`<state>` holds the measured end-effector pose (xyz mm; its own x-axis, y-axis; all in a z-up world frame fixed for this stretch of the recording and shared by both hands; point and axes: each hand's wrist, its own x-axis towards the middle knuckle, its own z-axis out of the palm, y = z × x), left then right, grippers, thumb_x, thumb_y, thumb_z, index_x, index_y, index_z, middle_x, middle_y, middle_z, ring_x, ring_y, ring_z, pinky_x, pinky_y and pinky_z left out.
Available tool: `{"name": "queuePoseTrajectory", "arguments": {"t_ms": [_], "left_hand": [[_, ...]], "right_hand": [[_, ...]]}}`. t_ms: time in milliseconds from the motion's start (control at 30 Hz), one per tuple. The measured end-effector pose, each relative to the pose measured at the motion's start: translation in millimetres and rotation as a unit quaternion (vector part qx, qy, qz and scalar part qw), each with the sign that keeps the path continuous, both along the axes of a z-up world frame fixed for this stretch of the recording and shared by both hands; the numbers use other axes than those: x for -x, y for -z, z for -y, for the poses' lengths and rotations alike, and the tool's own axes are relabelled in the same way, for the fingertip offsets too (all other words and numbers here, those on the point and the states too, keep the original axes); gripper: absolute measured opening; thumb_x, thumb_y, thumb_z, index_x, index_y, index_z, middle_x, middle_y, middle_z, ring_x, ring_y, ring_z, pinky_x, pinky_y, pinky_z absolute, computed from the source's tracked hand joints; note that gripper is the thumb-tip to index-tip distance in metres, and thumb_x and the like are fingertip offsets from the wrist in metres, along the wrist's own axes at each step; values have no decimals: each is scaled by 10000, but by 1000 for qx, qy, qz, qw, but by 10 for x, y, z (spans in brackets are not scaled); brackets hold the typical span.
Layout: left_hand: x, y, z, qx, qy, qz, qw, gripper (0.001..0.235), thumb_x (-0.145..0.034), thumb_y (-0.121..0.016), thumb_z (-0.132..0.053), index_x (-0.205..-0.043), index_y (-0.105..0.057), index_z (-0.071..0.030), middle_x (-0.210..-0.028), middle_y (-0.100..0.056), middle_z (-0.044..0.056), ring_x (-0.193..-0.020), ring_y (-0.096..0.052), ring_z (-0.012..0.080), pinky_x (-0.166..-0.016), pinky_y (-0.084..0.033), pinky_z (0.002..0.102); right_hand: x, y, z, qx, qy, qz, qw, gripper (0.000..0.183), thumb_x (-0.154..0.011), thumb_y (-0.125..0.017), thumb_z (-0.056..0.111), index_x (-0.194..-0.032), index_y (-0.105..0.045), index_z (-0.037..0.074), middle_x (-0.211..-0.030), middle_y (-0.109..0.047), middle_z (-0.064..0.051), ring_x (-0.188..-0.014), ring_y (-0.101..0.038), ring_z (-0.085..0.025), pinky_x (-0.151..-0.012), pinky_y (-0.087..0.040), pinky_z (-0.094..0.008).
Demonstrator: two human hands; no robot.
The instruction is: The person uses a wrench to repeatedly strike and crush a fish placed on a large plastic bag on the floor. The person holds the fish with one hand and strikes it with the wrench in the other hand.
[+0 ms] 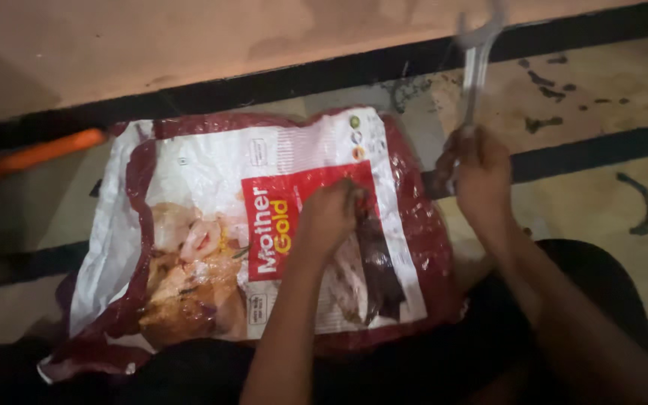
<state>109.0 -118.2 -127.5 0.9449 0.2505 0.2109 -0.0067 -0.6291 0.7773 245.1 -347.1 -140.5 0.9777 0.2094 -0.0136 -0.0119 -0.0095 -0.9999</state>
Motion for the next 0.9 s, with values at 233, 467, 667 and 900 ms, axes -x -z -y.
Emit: {"name": "queuePoseTrajectory", "arguments": {"t_ms": [233, 467, 667, 900], "left_hand": [[-7, -9, -185, 157, -101, 21, 982, 236, -1049, -524, -257, -1122, -614, -52, -808, -638, 115, -717, -611, 228, -665, -494, 381], [-177, 152, -293, 389, -65, 112, 912, 234, -1129, -450, -227, -1036, -578, -54, -800, -503, -31, -739, -456, 65, -674, -412, 261], [-159, 197, -339, 359, -107, 122, 919, 212, -1121, -430, -182, -1028, -582, -67, -825, -548, -28, -757, -497, 78, -697, -435, 265], [-153, 223, -115, 217, -101, 9, 971, 166, -1067, -466, -119, -1139, -610, -76, -814, -614, 70, -717, -585, 159, -652, -491, 323]], "right_hand": [[177, -489, -14, 93, 54, 12, 994, 366, -1127, -426, 285, -956, -598, 11, -673, -562, -61, -495, -486, -142, -463, -407, -306], [55, -495, -25, 113, 45, 38, 992, 368, -1124, -432, 278, -973, -617, 0, -690, -625, -76, -525, -529, -137, -471, -385, -288], [95, -508, -40, 131, 45, 33, 990, 368, -1126, -416, 278, -977, -628, 16, -720, -638, -58, -584, -570, -117, -503, -414, -279], [188, -527, -151, 54, 29, -14, 998, 347, -1134, -441, 255, -947, -605, 12, -685, -581, -64, -544, -503, -128, -494, -375, -299]]}}
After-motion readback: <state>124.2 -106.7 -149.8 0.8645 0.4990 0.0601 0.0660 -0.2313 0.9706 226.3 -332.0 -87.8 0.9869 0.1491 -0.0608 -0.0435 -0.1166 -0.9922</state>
